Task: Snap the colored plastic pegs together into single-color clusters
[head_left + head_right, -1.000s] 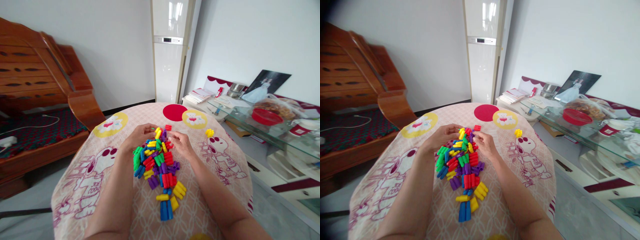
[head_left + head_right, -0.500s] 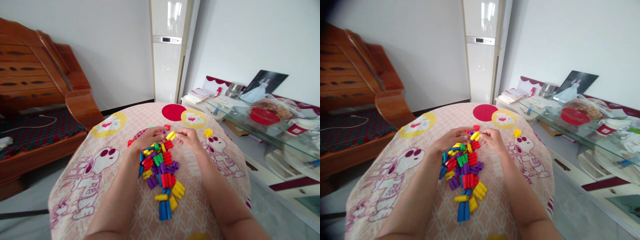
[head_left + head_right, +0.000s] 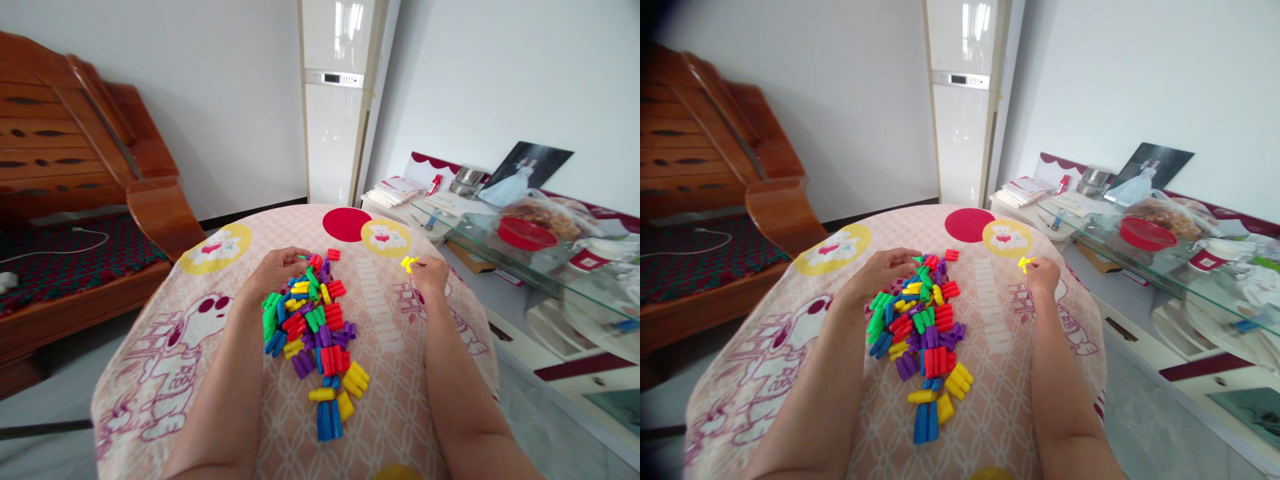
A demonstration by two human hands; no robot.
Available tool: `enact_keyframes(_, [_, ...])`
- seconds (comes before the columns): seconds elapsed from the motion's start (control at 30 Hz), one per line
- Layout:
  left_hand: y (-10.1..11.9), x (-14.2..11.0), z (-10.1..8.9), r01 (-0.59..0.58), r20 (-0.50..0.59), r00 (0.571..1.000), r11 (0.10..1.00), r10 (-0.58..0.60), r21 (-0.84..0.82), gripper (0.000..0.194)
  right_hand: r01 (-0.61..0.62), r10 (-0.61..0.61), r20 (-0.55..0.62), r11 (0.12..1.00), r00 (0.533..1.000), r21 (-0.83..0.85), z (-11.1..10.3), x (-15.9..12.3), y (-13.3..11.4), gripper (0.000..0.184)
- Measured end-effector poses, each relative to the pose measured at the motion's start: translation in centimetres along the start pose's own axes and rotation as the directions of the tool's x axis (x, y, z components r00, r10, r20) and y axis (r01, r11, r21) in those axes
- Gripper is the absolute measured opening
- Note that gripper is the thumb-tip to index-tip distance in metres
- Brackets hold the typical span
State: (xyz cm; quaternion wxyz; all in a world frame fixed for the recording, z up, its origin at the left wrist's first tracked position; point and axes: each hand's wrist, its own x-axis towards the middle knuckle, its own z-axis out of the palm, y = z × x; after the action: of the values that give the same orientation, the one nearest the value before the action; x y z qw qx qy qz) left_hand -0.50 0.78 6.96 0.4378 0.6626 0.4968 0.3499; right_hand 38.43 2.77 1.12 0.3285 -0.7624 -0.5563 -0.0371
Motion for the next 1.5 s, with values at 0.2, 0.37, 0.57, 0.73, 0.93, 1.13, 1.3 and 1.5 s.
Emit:
enact_keyframes(0.2, [-1.5,0.3,-1.1,0.004,-0.08,0.997,0.969,0.016,0.247,0.041,-0.078,0.078,-0.005,0.996,0.997,-0.031,0.5,-0.5,0.1,0.023])
enact_keyframes(0.37, [-2.1,0.0,-1.8,0.06,-0.015,0.998,0.925,-0.059,0.375,0.025,-0.111,0.108,-0.034,0.989,0.994,-0.093,-0.2,-1.0,-0.6,0.025])
enact_keyframes(0.57, [-1.7,0.3,-0.5,0.012,0.035,0.999,0.851,-0.036,0.526,0.02,-0.011,0.013,-0.065,0.999,0.998,0.032,-0.6,-1.2,-2.8,0.028])
enact_keyframes(0.73, [-1.0,0.5,0.7,-0.044,0.083,0.997,0.806,-0.006,0.59,0.011,0.102,-0.106,0.015,0.979,0.994,0.174,-0.3,-2.1,-5.6,0.024])
enact_keyframes(0.93, [-0.1,-0.2,0.4,0.02,-0.018,1.0,0.91,-0.014,0.413,0.019,0.134,-0.253,0.195,0.869,0.948,0.477,-0.1,-3.9,-8.8,0.022])
enact_keyframes(1.13, [1.4,0.1,2.2,-0.125,0.051,0.992,0.972,0.118,0.2,0.027,0.046,-0.368,0.312,0.707,0.876,0.705,-1.0,-5.6,-11.6,0.023])
enact_keyframes(1.3, [1.9,0.6,5.1,-0.265,0.119,0.961,0.951,0.248,0.161,0.023,0.175,-0.506,0.245,0.647,0.827,0.742,-1.9,-6.8,-13.6,0.022])
enact_keyframes(1.5, [1.5,1.0,6.6,-0.312,0.089,0.948,0.947,0.306,0.072,0.019,0.233,-0.569,0.333,0.702,0.752,0.673,-2.4,-6.7,-13.6,0.021])
